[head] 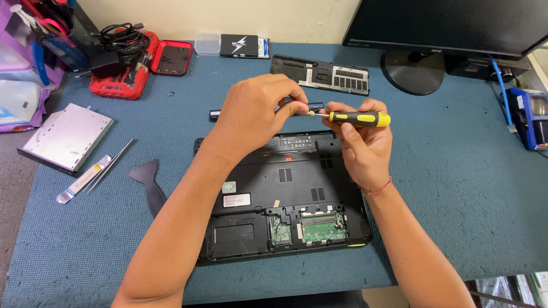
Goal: The person uses a screwdriver to remove screws from the back of a laptop and detaches the battery. They then flip the laptop over, open the lid, and proceed to unscrew components inside the chassis, including the motherboard and cooling fan.
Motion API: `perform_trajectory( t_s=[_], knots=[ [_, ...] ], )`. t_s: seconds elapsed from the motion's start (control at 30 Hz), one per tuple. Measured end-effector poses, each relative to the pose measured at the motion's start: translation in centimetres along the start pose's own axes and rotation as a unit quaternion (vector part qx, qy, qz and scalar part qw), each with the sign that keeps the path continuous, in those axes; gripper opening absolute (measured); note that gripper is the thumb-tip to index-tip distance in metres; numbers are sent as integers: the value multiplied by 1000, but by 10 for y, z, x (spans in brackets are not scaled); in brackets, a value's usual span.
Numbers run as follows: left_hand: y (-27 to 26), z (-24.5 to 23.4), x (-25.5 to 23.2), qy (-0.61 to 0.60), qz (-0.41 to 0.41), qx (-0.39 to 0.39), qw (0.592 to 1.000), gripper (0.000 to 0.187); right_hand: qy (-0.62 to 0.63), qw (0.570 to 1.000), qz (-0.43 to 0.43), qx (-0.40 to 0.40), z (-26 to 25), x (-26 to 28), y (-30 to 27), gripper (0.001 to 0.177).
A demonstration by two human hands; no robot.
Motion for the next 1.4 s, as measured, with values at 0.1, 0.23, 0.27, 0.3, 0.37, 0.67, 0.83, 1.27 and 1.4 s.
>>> perform_trajectory(
  t_s=[0.1,0.23,0.27,0.3,0.37,0.67,0.83,1.27,1.4],
  knots=[
    [-1,5,1,-18,2,25,1000,12,-50,998,-24,15,16,11,-3,31],
    [-1,13,1,-77,-3,37,996,10,-56,998,-36,20,19,12,-4,31],
    [-2,15,0,-94,-5,45,994,11,-59,997,-39,25,17,11,-4,31],
    [-3,18,-1,-112,-8,54,992,13,-62,997,-43,30,16,9,-4,31],
    [-4,21,2,-121,-10,60,991,14,-75,996,-45,31,15,8,-4,31],
    [-9,24,13,-142,-60,104,982,9,-116,991,-48,41,22,11,-7,31],
    [-9,26,17,-81,-38,88,992,11,-139,988,-48,39,26,13,-6,29],
    [-16,35,24,95,23,68,993,16,-211,974,-81,18,39,21,-9,27],
    [-21,35,43,159,9,87,983,16,-243,965,-97,11,42,24,-8,26]
  ],
)
Point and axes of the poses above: each hand's wrist, its own y-axis towards the middle knuckle, its own z-axis out of the palm, x = y × z, the point moved 9 cm from there along y, towards the middle knuckle, and after that the axes turned 7 degrees about z, right-handed, at the moved point
